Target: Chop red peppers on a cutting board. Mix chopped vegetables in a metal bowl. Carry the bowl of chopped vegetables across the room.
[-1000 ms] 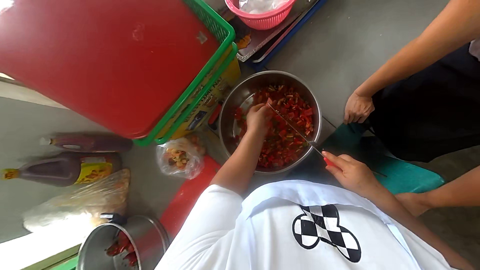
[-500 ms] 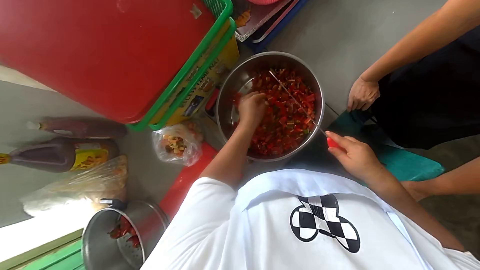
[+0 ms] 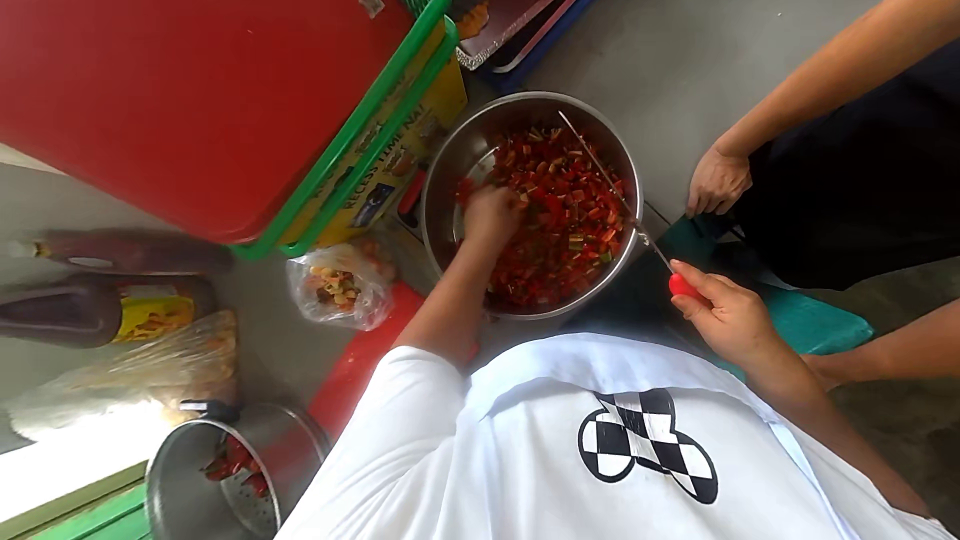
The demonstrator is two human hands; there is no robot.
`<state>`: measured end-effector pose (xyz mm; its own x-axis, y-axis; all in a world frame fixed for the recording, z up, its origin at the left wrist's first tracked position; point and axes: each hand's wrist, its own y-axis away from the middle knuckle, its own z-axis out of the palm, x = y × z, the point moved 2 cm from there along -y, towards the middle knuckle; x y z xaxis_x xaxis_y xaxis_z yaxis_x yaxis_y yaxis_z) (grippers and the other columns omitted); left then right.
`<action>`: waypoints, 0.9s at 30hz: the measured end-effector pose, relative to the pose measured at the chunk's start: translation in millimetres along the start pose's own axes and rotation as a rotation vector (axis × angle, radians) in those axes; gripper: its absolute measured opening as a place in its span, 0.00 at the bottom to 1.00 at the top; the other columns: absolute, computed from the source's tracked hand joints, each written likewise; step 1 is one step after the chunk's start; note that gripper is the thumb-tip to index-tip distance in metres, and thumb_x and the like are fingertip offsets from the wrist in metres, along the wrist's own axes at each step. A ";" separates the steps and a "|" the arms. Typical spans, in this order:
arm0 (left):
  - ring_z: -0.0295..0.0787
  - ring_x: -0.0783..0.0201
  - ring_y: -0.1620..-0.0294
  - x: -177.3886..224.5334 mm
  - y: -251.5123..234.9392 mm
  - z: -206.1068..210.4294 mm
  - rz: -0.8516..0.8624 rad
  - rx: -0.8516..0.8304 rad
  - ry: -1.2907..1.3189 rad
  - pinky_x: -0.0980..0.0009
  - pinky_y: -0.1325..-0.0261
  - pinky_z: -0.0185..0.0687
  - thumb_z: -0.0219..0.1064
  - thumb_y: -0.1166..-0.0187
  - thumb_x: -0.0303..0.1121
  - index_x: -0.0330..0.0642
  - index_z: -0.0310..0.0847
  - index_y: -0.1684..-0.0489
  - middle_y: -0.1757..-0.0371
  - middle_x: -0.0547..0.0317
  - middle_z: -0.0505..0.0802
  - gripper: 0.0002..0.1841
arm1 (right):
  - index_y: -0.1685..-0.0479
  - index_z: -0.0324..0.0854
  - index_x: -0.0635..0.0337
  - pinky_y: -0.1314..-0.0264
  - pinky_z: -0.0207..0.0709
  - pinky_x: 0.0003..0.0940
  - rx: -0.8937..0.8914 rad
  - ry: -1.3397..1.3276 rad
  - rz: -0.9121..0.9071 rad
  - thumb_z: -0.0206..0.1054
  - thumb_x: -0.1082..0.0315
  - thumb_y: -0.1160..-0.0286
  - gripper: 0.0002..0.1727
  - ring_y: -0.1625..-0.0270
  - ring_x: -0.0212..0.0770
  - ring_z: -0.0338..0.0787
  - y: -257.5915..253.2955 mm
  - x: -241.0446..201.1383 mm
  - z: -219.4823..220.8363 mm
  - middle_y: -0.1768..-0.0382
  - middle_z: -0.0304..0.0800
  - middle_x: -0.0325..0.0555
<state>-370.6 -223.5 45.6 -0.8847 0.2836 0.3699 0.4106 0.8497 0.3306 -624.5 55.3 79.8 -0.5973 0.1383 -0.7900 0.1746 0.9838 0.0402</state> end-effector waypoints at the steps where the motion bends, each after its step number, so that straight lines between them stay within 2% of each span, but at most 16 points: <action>1: 0.79 0.37 0.25 -6.4 -5.0 -6.2 -0.017 0.002 0.020 0.38 0.22 0.71 0.68 0.21 0.31 0.38 0.88 0.37 0.32 0.35 0.87 0.16 | 0.21 0.79 0.55 0.50 0.88 0.41 0.002 -0.007 0.008 0.62 0.58 0.14 0.25 0.55 0.46 0.92 0.4 0.2 -0.2 0.47 0.92 0.59; 4: 0.75 0.40 0.19 -4.9 -10.5 -4.4 0.048 -0.095 0.076 0.44 0.17 0.68 0.65 0.21 0.26 0.35 0.79 0.25 0.23 0.35 0.81 0.23 | 0.21 0.79 0.56 0.52 0.88 0.40 0.000 -0.016 0.021 0.62 0.59 0.14 0.25 0.56 0.45 0.92 -1.0 -0.4 1.8 0.47 0.91 0.59; 7: 0.76 0.38 0.20 6.0 6.2 29.2 0.154 -0.075 0.078 0.45 0.19 0.73 0.63 0.20 0.22 0.35 0.80 0.27 0.18 0.34 0.76 0.21 | 0.21 0.79 0.56 0.53 0.88 0.38 -0.003 -0.008 -0.018 0.61 0.56 0.14 0.26 0.57 0.44 0.92 -3.1 0.3 5.6 0.48 0.91 0.59; 10: 0.82 0.41 0.25 14.5 35.8 37.1 0.125 -0.008 0.214 0.48 0.27 0.82 0.62 0.19 0.19 0.38 0.77 0.25 0.16 0.37 0.74 0.22 | 0.23 0.80 0.59 0.53 0.87 0.39 -0.021 -0.011 -0.045 0.60 0.55 0.13 0.26 0.57 0.46 0.92 -5.2 -1.5 8.2 0.49 0.91 0.61; 12: 0.82 0.45 0.26 6.0 44.8 33.8 0.046 0.037 0.378 0.50 0.25 0.79 0.62 0.20 0.19 0.35 0.73 0.21 0.23 0.39 0.81 0.25 | 0.23 0.80 0.59 0.52 0.87 0.39 -0.039 -0.018 -0.040 0.60 0.55 0.13 0.26 0.56 0.45 0.92 -5.1 -2.1 9.6 0.49 0.91 0.61; 14: 0.90 0.51 0.35 -12.2 44.3 33.0 -0.052 0.115 0.570 0.54 0.31 0.85 0.64 0.18 0.23 0.33 0.70 0.20 0.33 0.39 0.88 0.26 | 0.23 0.80 0.58 0.51 0.87 0.40 -0.069 -0.009 -0.032 0.60 0.54 0.13 0.26 0.54 0.47 0.92 -5.7 -2.5 10.9 0.48 0.92 0.60; 16: 0.91 0.56 0.40 -27.1 41.0 30.4 -0.181 0.168 0.780 0.59 0.34 0.85 0.67 0.18 0.28 0.33 0.72 0.21 0.35 0.40 0.90 0.25 | 0.23 0.81 0.59 0.49 0.87 0.44 -0.111 0.008 -0.046 0.61 0.54 0.14 0.26 0.52 0.51 0.93 -7.8 -4.2 13.9 0.47 0.92 0.61; 17: 0.91 0.59 0.43 -31.7 39.0 28.6 -0.238 0.183 0.863 0.62 0.37 0.86 0.68 0.18 0.29 0.33 0.72 0.22 0.36 0.41 0.90 0.25 | 0.24 0.81 0.59 0.47 0.87 0.46 -0.136 0.018 -0.055 0.61 0.55 0.14 0.26 0.51 0.53 0.93 -9.1 -5.3 16.1 0.47 0.92 0.62; 19: 0.89 0.66 0.58 -33.4 35.1 25.3 -0.317 0.202 1.013 0.69 0.53 0.86 0.67 0.17 0.30 0.32 0.68 0.25 0.43 0.45 0.90 0.24 | 0.23 0.81 0.58 0.45 0.85 0.51 -0.175 0.034 -0.073 0.61 0.56 0.15 0.25 0.49 0.57 0.93 -11.5 -6.7 21.5 0.48 0.93 0.62; 20: 0.90 0.67 0.60 -30.7 33.7 22.9 -0.354 0.200 1.087 0.70 0.55 0.87 0.65 0.15 0.29 0.32 0.67 0.26 0.43 0.45 0.90 0.22 | 0.23 0.81 0.57 0.44 0.85 0.52 -0.187 0.044 -0.083 0.61 0.57 0.15 0.25 0.49 0.58 0.93 -12.4 -6.9 24.2 0.48 0.93 0.62; 23: 0.91 0.63 0.53 -19.0 30.5 19.5 -0.413 0.245 1.239 0.68 0.48 0.89 0.60 0.12 0.26 0.30 0.68 0.25 0.40 0.43 0.86 0.19 | 0.24 0.82 0.56 0.45 0.85 0.54 -0.216 0.054 -0.096 0.61 0.58 0.15 0.24 0.50 0.60 0.93 -13.2 -6.8 30.3 0.48 0.94 0.62; 27: 0.89 0.64 0.58 -4.6 27.0 19.3 -0.424 0.370 1.305 0.69 0.52 0.88 0.64 0.15 0.27 0.30 0.72 0.31 0.47 0.47 0.88 0.17 | 0.25 0.83 0.57 0.47 0.85 0.53 -0.234 0.068 -0.109 0.61 0.59 0.15 0.23 0.51 0.60 0.93 -12.3 -8.6 31.3 0.49 0.94 0.62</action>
<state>-359.6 -193.3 36.0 -0.0059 -0.4518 0.8921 -0.0906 0.8887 0.4495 -597.0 38.5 66.9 -0.6555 0.0292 -0.7547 -0.0748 0.9918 0.1034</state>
